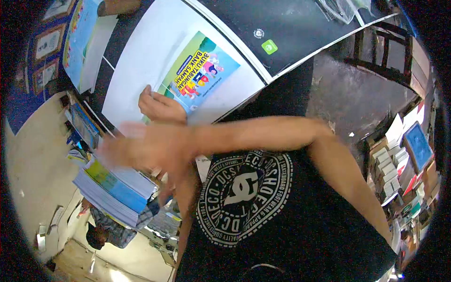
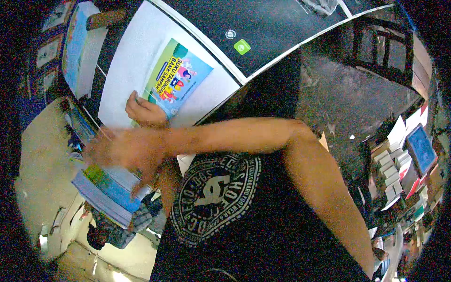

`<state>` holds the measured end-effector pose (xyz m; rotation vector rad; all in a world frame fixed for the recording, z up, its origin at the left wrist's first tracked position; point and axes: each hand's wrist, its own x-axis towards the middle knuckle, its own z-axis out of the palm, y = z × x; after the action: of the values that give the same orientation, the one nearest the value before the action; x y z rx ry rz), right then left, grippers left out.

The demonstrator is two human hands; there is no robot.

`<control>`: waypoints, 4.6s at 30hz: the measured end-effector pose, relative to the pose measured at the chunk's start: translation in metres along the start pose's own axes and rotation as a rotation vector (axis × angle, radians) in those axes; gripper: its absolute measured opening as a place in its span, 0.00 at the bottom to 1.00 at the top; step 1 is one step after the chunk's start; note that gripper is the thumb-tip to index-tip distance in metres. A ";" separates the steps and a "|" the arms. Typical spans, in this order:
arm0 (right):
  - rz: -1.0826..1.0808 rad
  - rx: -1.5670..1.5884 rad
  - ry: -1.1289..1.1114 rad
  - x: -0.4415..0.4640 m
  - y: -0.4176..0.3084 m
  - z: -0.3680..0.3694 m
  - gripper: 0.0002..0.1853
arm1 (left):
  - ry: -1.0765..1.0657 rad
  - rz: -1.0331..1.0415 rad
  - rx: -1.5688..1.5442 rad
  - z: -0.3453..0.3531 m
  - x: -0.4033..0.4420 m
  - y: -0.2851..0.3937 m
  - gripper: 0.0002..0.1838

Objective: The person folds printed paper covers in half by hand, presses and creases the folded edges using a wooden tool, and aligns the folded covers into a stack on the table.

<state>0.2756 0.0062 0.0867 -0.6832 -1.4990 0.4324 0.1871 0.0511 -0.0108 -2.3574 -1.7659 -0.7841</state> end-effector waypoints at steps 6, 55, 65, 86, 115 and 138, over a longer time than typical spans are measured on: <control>0.100 -0.071 -0.186 -0.028 0.058 0.006 0.53 | 0.049 0.017 -0.035 0.002 0.001 -0.002 0.15; 0.533 -0.160 0.283 0.101 0.149 -0.114 0.25 | -0.143 0.121 0.001 -0.015 0.007 0.030 0.19; 0.075 0.302 0.209 -0.005 -0.050 -0.086 0.14 | -0.116 0.150 0.043 -0.015 0.009 0.042 0.18; 0.053 0.204 0.211 -0.045 -0.006 -0.119 0.16 | 0.021 0.096 -0.061 0.008 -0.006 0.012 0.21; 0.264 0.306 0.167 -0.071 -0.007 -0.152 0.27 | -0.152 0.095 0.006 -0.009 0.005 0.023 0.20; 0.553 0.137 0.202 -0.065 0.036 -0.081 0.33 | -0.992 0.427 -0.255 -0.037 0.101 -0.075 0.43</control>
<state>0.3575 -0.0211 0.0190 -1.0013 -1.0657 0.8510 0.1251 0.1496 0.0494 -3.4633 -1.2533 0.3266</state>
